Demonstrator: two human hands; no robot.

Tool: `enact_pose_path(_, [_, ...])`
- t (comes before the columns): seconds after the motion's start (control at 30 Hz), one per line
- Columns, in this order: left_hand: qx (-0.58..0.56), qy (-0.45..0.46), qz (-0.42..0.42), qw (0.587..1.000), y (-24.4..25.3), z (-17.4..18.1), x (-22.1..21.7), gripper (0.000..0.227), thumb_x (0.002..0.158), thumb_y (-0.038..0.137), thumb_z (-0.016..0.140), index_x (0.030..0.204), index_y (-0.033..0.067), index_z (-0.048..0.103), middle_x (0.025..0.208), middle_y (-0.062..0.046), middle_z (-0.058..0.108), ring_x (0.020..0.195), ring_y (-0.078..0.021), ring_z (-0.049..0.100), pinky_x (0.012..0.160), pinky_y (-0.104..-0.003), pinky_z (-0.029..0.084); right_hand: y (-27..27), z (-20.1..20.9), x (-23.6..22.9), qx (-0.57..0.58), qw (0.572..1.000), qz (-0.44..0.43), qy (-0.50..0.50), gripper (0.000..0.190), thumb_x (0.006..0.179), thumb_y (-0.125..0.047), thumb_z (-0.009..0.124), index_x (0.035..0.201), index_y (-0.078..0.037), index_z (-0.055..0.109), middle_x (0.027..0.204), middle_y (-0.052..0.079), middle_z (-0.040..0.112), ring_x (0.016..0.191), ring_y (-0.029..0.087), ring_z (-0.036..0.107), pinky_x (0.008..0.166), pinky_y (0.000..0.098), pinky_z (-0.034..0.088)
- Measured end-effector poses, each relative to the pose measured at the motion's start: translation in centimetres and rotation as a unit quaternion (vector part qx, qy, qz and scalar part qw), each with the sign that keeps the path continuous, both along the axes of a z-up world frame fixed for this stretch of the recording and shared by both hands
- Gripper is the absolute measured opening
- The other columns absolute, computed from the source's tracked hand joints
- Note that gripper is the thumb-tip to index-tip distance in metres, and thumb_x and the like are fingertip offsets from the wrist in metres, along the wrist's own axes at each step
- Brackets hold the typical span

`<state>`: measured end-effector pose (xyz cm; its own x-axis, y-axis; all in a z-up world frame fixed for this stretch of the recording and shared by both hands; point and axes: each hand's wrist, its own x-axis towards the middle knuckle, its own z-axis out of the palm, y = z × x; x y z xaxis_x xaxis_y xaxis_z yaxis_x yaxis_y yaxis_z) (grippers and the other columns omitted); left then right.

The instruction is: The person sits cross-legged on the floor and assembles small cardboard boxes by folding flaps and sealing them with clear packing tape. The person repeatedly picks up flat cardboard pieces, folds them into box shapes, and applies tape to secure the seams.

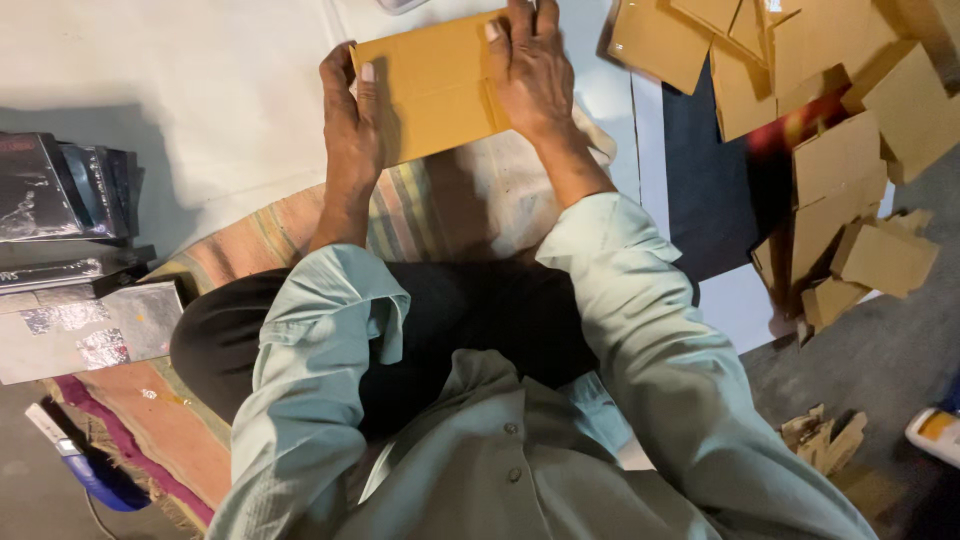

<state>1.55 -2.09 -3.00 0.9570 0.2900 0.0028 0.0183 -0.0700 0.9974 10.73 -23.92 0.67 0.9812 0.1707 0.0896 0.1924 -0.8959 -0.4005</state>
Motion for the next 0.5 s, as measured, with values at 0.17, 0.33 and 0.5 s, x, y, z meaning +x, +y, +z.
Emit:
enact_pose_path(0.17, [-0.138,0.02,0.008,0.99,0.5,0.5,-0.1,0.061,0.11,0.054,0.034,0.156,0.013,0.036,0.157,-0.018,0.043,0.149,-0.0331,0.04,0.123,-0.044,0.035,-0.9,-0.9,-1.2,0.122,0.991,0.063,0.0,0.053,0.117,-0.035,0.05,0.162,-0.013,0.034,0.151,0.018,0.049,0.132,0.038,0.061,0.11,0.0446,0.055])
enact_pose_path(0.33, [-0.139,0.008,-0.008,0.99,0.6,0.5,-0.7,0.058,0.112,0.052,0.037,0.154,0.0109,0.041,0.155,-0.017,0.047,0.146,-0.0309,0.044,0.121,-0.042,0.039,-2.0,-0.5,-3.6,0.123,0.991,0.057,0.018,0.055,0.114,-0.035,0.05,0.159,-0.01,0.03,0.156,0.022,0.041,0.129,0.042,0.06,0.103,0.0466,0.055])
enact_pose_path(0.5, [-0.032,-0.034,0.0,0.999,-0.6,0.8,-1.6,0.052,0.119,0.046,0.038,0.152,0.0064,0.044,0.146,-0.017,0.055,0.139,-0.0277,0.052,0.122,-0.039,0.041,-2.2,-0.8,-2.5,0.105,0.993,0.062,-0.005,0.055,0.116,-0.035,0.054,0.16,-0.011,0.032,0.158,0.024,0.038,0.129,0.046,0.058,0.106,0.0505,0.055])
